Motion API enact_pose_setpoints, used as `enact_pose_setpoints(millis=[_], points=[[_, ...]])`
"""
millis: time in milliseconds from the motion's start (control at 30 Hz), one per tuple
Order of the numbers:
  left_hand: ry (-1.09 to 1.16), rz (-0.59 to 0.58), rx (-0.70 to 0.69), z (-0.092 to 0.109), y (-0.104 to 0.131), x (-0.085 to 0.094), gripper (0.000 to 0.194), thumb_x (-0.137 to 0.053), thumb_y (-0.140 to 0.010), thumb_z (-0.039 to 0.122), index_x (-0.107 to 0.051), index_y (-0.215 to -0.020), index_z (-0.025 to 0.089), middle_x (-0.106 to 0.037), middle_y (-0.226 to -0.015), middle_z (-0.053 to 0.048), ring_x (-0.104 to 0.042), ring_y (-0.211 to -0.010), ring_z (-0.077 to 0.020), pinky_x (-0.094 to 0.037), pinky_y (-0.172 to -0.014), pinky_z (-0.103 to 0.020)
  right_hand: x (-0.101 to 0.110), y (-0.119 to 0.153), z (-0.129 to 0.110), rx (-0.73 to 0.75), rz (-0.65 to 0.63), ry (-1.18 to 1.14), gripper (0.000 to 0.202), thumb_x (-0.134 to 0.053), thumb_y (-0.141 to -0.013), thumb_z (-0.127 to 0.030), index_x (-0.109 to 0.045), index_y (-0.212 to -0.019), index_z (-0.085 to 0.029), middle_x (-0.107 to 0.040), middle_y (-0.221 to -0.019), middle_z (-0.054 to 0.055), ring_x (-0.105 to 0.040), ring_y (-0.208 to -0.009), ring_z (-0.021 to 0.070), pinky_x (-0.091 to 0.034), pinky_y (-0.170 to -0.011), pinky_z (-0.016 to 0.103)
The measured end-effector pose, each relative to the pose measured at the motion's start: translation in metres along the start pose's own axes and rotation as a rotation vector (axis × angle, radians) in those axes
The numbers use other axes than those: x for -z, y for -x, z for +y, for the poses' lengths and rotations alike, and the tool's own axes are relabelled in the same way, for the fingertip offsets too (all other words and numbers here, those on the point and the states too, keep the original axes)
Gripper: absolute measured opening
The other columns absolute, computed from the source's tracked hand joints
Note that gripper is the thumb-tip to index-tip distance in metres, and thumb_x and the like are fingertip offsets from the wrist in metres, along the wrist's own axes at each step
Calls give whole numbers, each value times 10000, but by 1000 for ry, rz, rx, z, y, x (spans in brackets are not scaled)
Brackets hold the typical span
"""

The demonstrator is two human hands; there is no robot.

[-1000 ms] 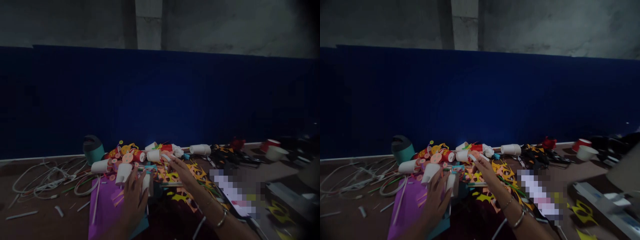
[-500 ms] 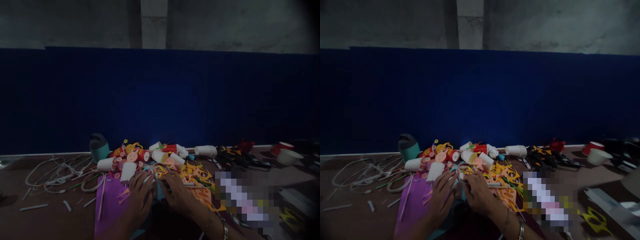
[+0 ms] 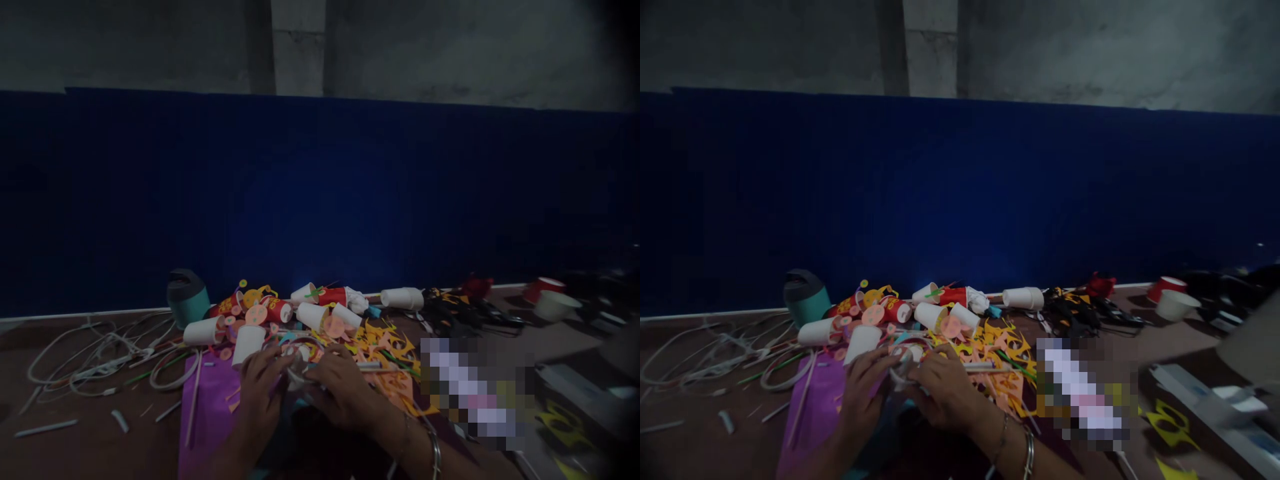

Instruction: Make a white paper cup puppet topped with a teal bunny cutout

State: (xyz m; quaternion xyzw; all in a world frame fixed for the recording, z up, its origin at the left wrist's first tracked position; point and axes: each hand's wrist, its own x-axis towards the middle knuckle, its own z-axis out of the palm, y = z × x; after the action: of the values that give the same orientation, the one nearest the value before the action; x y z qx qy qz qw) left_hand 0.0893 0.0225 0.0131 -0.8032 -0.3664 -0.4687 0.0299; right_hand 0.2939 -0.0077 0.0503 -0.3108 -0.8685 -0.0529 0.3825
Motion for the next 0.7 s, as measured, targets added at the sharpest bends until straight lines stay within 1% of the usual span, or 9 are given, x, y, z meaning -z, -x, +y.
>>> enact_pose_setpoints(millis=[67,133,233,300,333,433,533,633,700], points=[[-3,2,-3,-3,1,-1,346,-423,-885,142,-565,-1167,284,-573,-1182,-71,-497,-1115,-252,-388,-907,-445,3,-2,-1,14,-18,4,140,-514,-854,-192,-532,-992,-200,-643,-805,26,-561,-769,168,-347,-864,374],[-1,-19,-8,-3,0,-2,392,-410,-881,127,-522,-1220,289,-559,-1225,-72,-472,-1161,-256,-373,-934,-459,2,-1,-1,10,-48,26,133,-519,-846,-187,-543,-974,-209,-638,-773,16,-562,-759,171,-327,-907,394],[-2,-73,-39,6,-2,0,509,-417,-862,112,-396,-1343,279,-459,-1364,-85,-389,-1259,-269,-354,-981,-482,-4,3,1,-76,0,63,111,-501,-869,-197,-553,-965,-215,-645,-755,21,-563,-728,176,-324,-912,397],[-13,-126,-112,14,-3,3,579,-419,-830,76,-365,-1368,282,-382,-1431,-79,-334,-1304,-281,-335,-1006,-501,-9,6,4,-148,61,58,125,-470,-892,-187,-554,-984,-207,-651,-749,29,-567,-711,176,-339,-879,382],[-23,-162,-160,18,-3,4,604,-418,-813,58,-367,-1370,287,-372,-1440,-71,-325,-1312,-282,-327,-1015,-505,-11,7,5,-171,76,47,140,-457,-900,-182,-553,-1001,-201,-653,-752,33,-571,-707,175,-347,-857,372],[-43,-229,-250,25,-4,6,658,-406,-781,24,-351,-1387,274,-406,-1423,-67,-335,-1309,-273,-316,-1029,-500,-14,9,6,-186,81,11,178,-435,-910,-177,-546,-1049,-191,-652,-772,39,-571,-703,175,-366,-797,353],[-48,-218,-236,25,-3,5,692,-396,-769,13,-295,-1417,233,-403,-1425,-85,-321,-1318,-268,-314,-1034,-489,-12,8,3,-181,97,6,260,-412,-891,-131,-518,-1123,-180,-635,-822,59,-562,-750,190,-376,-819,378],[-61,-226,-198,24,-1,3,712,-410,-763,19,-265,-1428,226,-359,-1453,-91,-301,-1333,-271,-318,-1037,-478,-9,6,-1,-133,90,1,364,-398,-862,-92,-454,-1215,-160,-629,-941,102,-562,-868,219,-375,-864,412],[-75,-224,-161,22,0,1,712,-426,-759,25,-270,-1426,221,-316,-1475,-99,-287,-1341,-283,-323,-1035,-476,-9,5,-1,-113,67,-10,351,-401,-865,-90,-450,-1206,-160,-635,-959,103,-567,-879,216,-375,-875,411]])
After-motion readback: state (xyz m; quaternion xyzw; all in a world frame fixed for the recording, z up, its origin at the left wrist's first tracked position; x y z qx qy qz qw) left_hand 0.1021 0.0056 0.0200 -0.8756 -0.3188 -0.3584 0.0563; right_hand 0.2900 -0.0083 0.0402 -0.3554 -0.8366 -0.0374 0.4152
